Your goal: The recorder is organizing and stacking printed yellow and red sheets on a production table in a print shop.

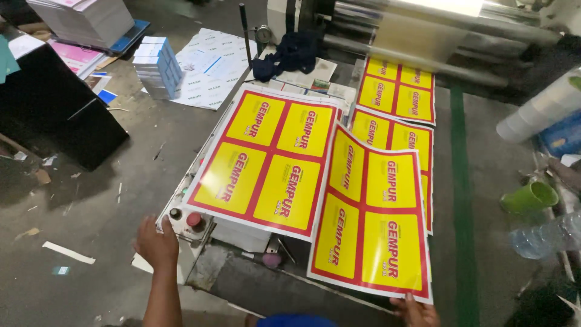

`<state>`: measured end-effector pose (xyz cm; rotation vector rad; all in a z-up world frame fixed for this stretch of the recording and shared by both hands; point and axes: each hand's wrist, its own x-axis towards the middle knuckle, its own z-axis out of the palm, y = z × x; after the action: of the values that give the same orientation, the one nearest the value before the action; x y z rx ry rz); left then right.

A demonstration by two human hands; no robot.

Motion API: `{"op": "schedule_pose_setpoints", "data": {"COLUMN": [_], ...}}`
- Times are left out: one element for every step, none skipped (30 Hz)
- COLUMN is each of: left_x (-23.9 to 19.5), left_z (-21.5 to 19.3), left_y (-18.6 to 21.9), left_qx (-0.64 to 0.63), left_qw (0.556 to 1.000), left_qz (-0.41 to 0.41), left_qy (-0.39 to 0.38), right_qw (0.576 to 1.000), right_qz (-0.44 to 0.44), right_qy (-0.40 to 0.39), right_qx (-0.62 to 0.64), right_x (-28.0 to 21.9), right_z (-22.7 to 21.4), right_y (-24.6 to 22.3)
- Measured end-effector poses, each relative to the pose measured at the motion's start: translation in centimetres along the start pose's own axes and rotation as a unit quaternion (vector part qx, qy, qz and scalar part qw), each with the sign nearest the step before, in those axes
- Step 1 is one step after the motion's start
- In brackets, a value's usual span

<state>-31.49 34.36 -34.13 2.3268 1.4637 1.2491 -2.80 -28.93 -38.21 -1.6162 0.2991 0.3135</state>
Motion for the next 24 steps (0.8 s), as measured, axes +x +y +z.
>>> {"op": "schedule_pose_setpoints", "data": {"left_x": [-0.5,-1.0,-1.3,-1.4,-1.4,-1.4,-1.4,-1.5,-1.4,-1.2,-1.0,-0.9,-1.0,-1.1,-1.2,-1.1,-1.1,-1.0,-1.0,-1.0,-0.6,-0.4,-0.3,-0.2], "left_z": [0.6,1.2,2.0,2.2,2.3,2.4,2.2,2.0,2.2,2.2,2.0,1.8,2.1,2.4,2.6,2.7,2.7,2.7,2.8,2.9,3.0,3.2,3.4,3.6], "left_y": [-1.0,-2.0,-2.8,-2.6,-2.4,-2.3,-2.1,-2.0,-1.7,-1.2,-1.0,-0.8,-1.0,-1.2,-1.5,-1.4,-1.2,-1.1,-1.0,-0.9,-0.9,-0.8,-0.8,-0.8], "left_qx": [0.001,0.009,0.015,0.016,0.051,0.087,0.089,0.089,0.087,0.086,0.084,0.082,0.084,0.086,0.089,0.093,0.108,0.123,0.125,0.088,0.051,0.053,0.057,0.062], "left_qw": [1.0,0.999,0.997,0.997,0.996,0.994,0.994,0.995,0.996,0.995,0.995,0.995,0.994,0.994,0.994,0.993,0.992,0.99,0.989,0.993,0.996,0.996,0.996,0.996], "left_qz": [0.003,-0.02,-0.043,-0.039,-0.03,-0.02,-0.016,0.0,0.018,0.023,0.001,-0.022,-0.017,0.002,0.021,0.027,0.028,0.03,0.035,0.021,0.004,0.005,0.016,0.027], "left_qy": [-0.006,-0.037,-0.067,-0.072,-0.068,-0.065,-0.069,-0.051,-0.033,-0.038,-0.05,-0.061,-0.069,-0.063,-0.057,-0.063,-0.063,-0.062,-0.069,-0.073,-0.071,-0.071,-0.064,-0.057], "right_qw": [1.0,0.999,0.997,0.996,0.995,0.992,0.991,0.992,0.993,0.993,0.991,0.99,0.989,0.989,0.99,0.988,0.99,0.992,0.991,0.992,0.992,0.992,0.992,0.989], "right_qz": [0.005,0.042,0.078,0.081,0.093,0.105,0.11,0.11,0.11,0.114,0.125,0.136,0.143,0.137,0.131,0.139,0.121,0.103,0.11,0.089,0.063,0.065,0.094,0.122], "right_qy": [0.004,-0.01,-0.024,-0.02,0.002,0.025,0.027,0.027,0.029,0.034,0.038,0.041,0.046,0.05,0.053,0.057,0.055,0.053,0.058,0.029,-0.005,-0.006,0.026,0.058], "right_qx": [0.0,0.005,0.012,0.013,-0.028,-0.07,-0.069,-0.048,-0.027,-0.025,-0.015,-0.006,-0.005,0.012,0.03,0.031,0.043,0.055,0.056,0.082,0.108,0.109,0.081,0.053], "right_x": [0.0,-0.1,0.1,-0.3,-0.9,-1.5,-1.7,-1.9,-2.1,-2.5,-2.8,-2.9,-3.5,-4.0,-4.4,-4.9,-5.4,-5.8,-6.3,-6.8,-6.5,-7.2,-7.5,-7.9], "right_z": [-1.1,-2.2,-3.2,-3.6,-4.0,-4.4,-4.9,-5.5,-6.1,-6.3,-6.2,-6.1,-6.1,-6.1,-5.9,-5.6,-5.4,-5.3,-5.3,-5.3,-4.9,-4.4,-3.9,-3.3], "right_y": [0.6,1.2,1.7,1.7,1.8,2.0,2.6,3.2,3.7,3.8,3.8,3.9,4.0,4.1,4.4,4.2,4.0,3.8,3.7,3.6,3.1,2.2,1.1,0.0]}}
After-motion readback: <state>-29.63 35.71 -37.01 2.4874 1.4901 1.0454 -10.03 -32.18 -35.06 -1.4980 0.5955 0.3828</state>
